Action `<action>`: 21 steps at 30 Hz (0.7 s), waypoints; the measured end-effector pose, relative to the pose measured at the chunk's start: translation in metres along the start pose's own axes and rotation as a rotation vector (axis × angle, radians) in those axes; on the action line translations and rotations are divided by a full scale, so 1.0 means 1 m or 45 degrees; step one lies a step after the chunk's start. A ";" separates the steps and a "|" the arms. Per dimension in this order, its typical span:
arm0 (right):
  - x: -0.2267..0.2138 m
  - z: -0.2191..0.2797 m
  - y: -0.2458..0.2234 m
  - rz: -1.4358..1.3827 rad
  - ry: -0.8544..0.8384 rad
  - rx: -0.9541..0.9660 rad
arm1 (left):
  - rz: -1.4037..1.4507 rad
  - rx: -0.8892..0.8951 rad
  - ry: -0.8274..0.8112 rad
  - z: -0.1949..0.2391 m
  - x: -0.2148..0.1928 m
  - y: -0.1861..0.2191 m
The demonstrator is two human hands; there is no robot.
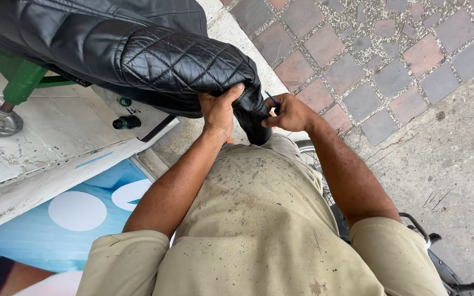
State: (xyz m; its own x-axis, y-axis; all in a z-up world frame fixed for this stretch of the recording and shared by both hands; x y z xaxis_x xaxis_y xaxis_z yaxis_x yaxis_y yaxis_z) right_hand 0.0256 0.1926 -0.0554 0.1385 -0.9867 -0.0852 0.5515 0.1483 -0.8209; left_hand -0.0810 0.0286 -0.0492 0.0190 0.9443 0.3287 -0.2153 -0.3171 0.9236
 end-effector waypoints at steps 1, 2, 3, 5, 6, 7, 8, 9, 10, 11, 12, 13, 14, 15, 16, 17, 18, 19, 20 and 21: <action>-0.003 0.009 -0.004 0.004 -0.003 -0.003 | 0.002 0.004 0.003 -0.001 0.001 0.002; -0.014 0.018 -0.009 0.017 0.137 -0.005 | -0.050 -0.001 0.080 -0.002 -0.002 0.003; -0.026 0.028 -0.013 0.030 0.278 -0.007 | -0.102 -0.007 0.158 -0.003 -0.005 0.004; -0.039 0.051 -0.018 0.174 0.428 -0.122 | -0.132 -0.014 0.175 -0.001 -0.006 0.010; -0.049 0.065 -0.024 0.311 0.585 -0.239 | -0.168 -0.023 0.183 0.000 -0.007 0.012; -0.047 0.068 -0.024 0.312 0.577 -0.241 | -0.169 -0.022 0.191 0.000 -0.008 0.011; -0.049 0.078 -0.033 0.076 0.624 -0.490 | -0.186 -0.013 0.181 0.000 -0.009 0.011; -0.052 0.090 -0.039 -0.167 0.667 -0.735 | -0.202 -0.005 0.171 0.000 -0.010 0.010; -0.041 0.093 -0.055 -0.170 0.664 -0.735 | -0.205 -0.004 0.174 -0.001 -0.010 0.009; -0.032 0.099 -0.073 -0.296 0.633 -0.841 | -0.206 0.001 0.169 -0.001 -0.010 0.009; -0.023 0.106 -0.089 -0.425 0.602 -0.944 | -0.206 0.005 0.162 -0.001 -0.011 0.008; -0.016 0.100 -0.093 -0.429 0.601 -0.942 | -0.210 0.004 0.163 0.000 -0.012 0.008; -0.010 0.096 -0.099 -0.365 0.650 -0.957 | -0.198 -0.008 0.155 0.001 -0.012 0.008; -0.005 0.092 -0.104 -0.301 0.698 -0.970 | -0.186 -0.020 0.146 0.002 -0.011 0.007; -0.007 0.085 -0.100 -0.304 0.705 -0.968 | -0.190 -0.023 0.140 0.002 -0.012 0.006; -0.011 0.083 -0.099 -0.176 0.815 -1.008 | -0.187 -0.016 0.147 0.003 -0.013 0.005; -0.015 0.081 -0.097 -0.044 0.919 -1.045 | -0.184 -0.010 0.158 0.004 -0.015 0.004; -0.011 0.082 -0.098 -0.047 0.921 -1.042 | -0.187 -0.012 0.156 0.006 -0.015 0.003; -0.004 0.083 -0.103 -0.053 0.889 -1.119 | -0.145 -0.043 0.155 0.006 -0.016 0.002; 0.003 0.085 -0.107 -0.058 0.856 -1.196 | -0.102 -0.074 0.154 0.006 -0.018 0.001</action>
State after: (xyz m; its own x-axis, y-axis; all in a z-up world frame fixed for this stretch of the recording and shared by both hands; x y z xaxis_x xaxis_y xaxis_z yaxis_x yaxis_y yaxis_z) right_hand 0.0371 0.1794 0.0804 -0.4870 -0.8681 -0.0963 -0.3234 0.2816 -0.9034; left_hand -0.0753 0.0111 -0.0532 -0.0782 0.9713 0.2247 -0.2739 -0.2377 0.9319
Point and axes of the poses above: each hand's wrist, its own z-axis away from the middle knuckle, its own x-axis out of the palm, y = z × x, the point moved 7 cm from there along -z, towards the middle knuckle, and after that the axes turned 4 degrees about x, right-handed, at the moved point
